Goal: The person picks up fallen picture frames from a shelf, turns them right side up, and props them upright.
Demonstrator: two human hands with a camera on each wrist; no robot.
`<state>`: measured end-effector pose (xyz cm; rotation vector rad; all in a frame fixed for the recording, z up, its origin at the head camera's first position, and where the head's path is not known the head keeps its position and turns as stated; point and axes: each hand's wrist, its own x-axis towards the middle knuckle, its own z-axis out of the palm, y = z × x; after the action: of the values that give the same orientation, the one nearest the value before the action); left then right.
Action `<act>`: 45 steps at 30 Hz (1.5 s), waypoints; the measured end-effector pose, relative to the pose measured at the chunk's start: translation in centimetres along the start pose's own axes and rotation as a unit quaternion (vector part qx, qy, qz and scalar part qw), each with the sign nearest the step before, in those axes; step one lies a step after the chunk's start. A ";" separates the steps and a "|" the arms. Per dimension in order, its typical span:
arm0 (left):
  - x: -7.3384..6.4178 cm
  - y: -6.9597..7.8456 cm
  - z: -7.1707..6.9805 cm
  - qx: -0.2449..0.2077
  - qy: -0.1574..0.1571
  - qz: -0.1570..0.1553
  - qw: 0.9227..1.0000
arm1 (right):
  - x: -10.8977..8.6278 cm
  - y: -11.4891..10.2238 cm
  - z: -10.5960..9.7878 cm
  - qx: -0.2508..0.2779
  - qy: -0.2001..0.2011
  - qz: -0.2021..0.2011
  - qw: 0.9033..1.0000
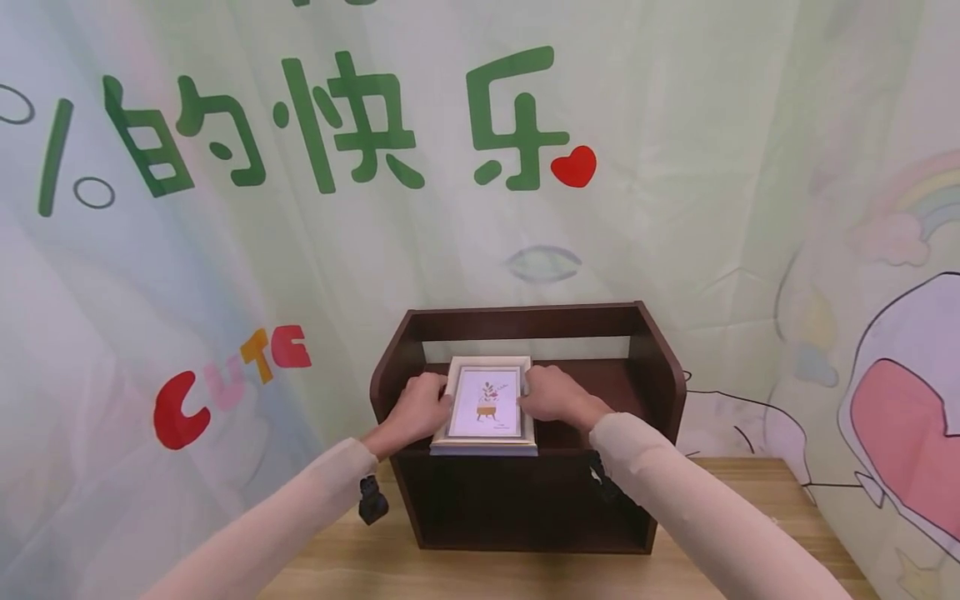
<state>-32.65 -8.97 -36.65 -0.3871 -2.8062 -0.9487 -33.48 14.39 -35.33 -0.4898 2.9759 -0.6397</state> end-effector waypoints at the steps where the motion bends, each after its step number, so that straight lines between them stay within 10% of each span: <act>1: -0.1 0.0 0.0 -0.008 0.007 0.001 1.000 | -0.1 0.0 0.0 0.006 0.004 0.004 1.000; 9: -0.4 0.9 -0.4 -0.047 0.046 -0.001 0.998 | -0.6 0.2 -0.1 0.096 0.058 0.007 0.994; 18: -0.3 1.5 -1.4 -0.075 0.093 0.010 0.993 | -0.8 1.1 -0.8 0.229 0.130 0.026 0.964; 29: -1.0 1.8 -1.9 -0.118 0.123 -0.025 0.985 | -1.3 1.6 -2.1 0.339 0.103 0.069 0.933; 45: -2.2 2.2 -1.9 -0.178 0.167 0.018 0.970 | -2.6 1.1 -3.3 0.383 0.150 0.022 0.911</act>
<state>-29.80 -8.88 -34.39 -0.2860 -2.3206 -1.3704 -31.73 17.43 -32.77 -0.2625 2.6259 -1.8919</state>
